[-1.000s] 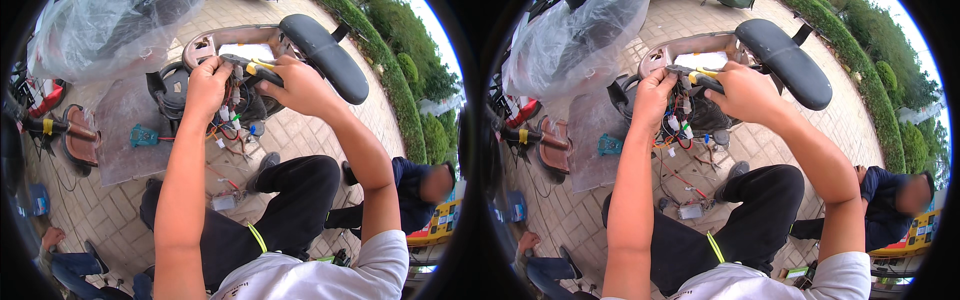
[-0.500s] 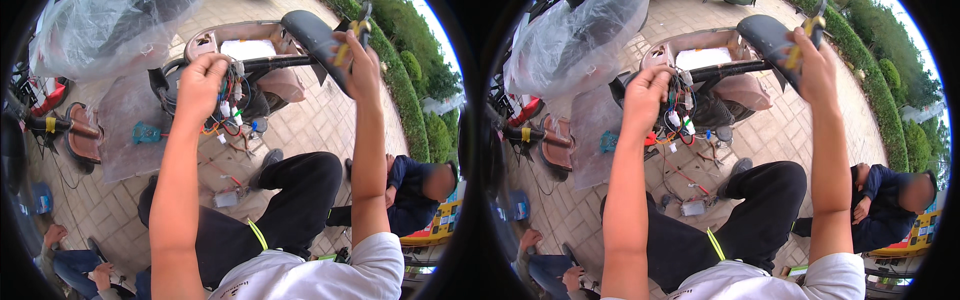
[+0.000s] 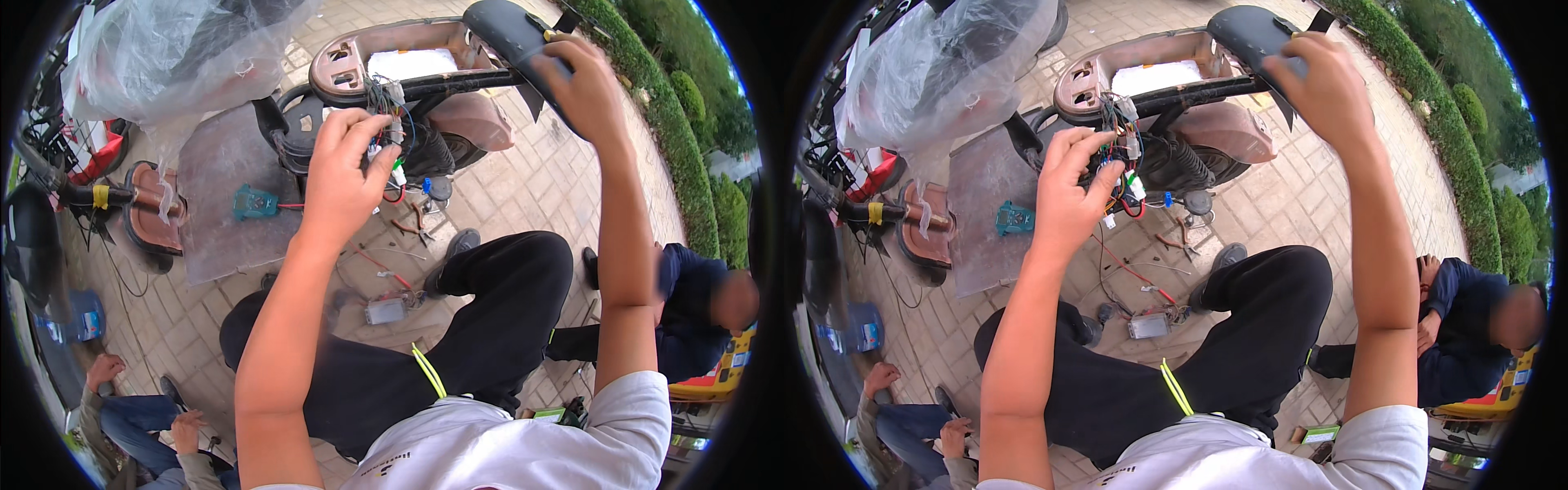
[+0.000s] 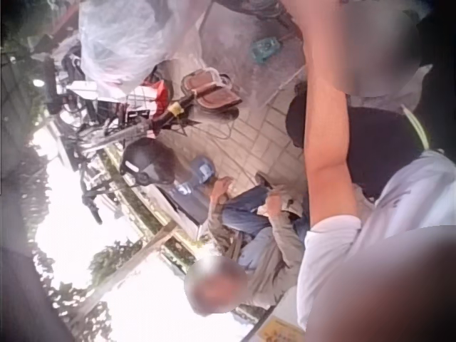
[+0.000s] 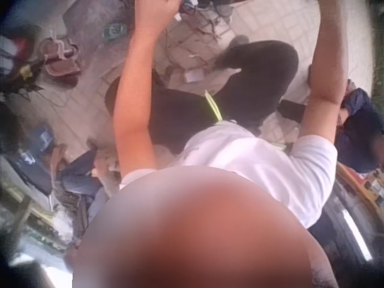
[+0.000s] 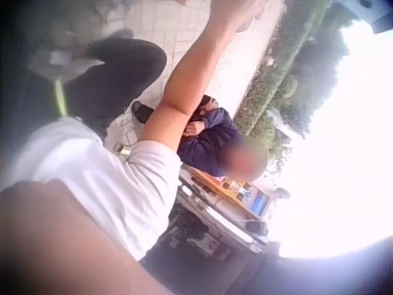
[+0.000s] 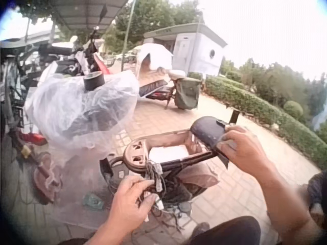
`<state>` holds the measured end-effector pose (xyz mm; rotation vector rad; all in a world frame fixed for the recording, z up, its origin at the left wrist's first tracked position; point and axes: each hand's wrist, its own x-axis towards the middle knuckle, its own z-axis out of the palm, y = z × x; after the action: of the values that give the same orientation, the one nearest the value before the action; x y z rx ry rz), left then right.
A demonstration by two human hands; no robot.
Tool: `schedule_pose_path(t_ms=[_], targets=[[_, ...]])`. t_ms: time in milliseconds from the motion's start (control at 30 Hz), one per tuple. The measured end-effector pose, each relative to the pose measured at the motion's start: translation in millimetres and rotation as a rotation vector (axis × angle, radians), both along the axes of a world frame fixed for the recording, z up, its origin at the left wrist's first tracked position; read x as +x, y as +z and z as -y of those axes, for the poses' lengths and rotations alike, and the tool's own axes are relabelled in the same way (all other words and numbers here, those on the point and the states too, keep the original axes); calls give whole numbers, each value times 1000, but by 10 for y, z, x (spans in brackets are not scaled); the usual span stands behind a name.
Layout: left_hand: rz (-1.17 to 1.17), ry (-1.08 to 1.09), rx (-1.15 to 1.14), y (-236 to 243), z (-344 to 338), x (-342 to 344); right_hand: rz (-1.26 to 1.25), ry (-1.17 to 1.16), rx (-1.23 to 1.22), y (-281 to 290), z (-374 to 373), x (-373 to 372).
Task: The person repairs the electrical wiring of a scooter by stripping wire insulation, twisting wires together, and wrapping connections with electrical tape. They use pliers and electrical tape to secure the connections.
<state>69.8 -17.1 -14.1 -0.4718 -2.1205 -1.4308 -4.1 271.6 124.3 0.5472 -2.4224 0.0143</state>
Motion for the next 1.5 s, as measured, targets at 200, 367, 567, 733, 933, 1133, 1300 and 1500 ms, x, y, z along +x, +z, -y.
schedule_pose_path(t_ms=[200, 367, 567, 733, 933, 1133, 1300, 1500], targets=[[13, 37, -154, -71, 2, -168, 581, 176, -387, -321, 876, 216], [430, 45, 336, -47, -6, -223, 584, 309, -469, -544, 1282, -75], [560, -69, 854, -97, 48, -314, 369, 481, -232, -806, 1436, -315], [466, 18, 846, -153, -11, -393, 578, 461, -371, -700, 1476, -311], [639, -118, 749, -97, -148, -322, 799, 346, -239, -578, 1487, -392], [537, 30, 894, -116, -79, -373, 364, 523, -102, -829, 1410, -338], [479, -39, 859, -158, -18, -384, 321, 531, -115, -868, 1456, -294], [541, -100, 816, -81, 2, -454, 332, 532, -118, -871, 1416, -305]])
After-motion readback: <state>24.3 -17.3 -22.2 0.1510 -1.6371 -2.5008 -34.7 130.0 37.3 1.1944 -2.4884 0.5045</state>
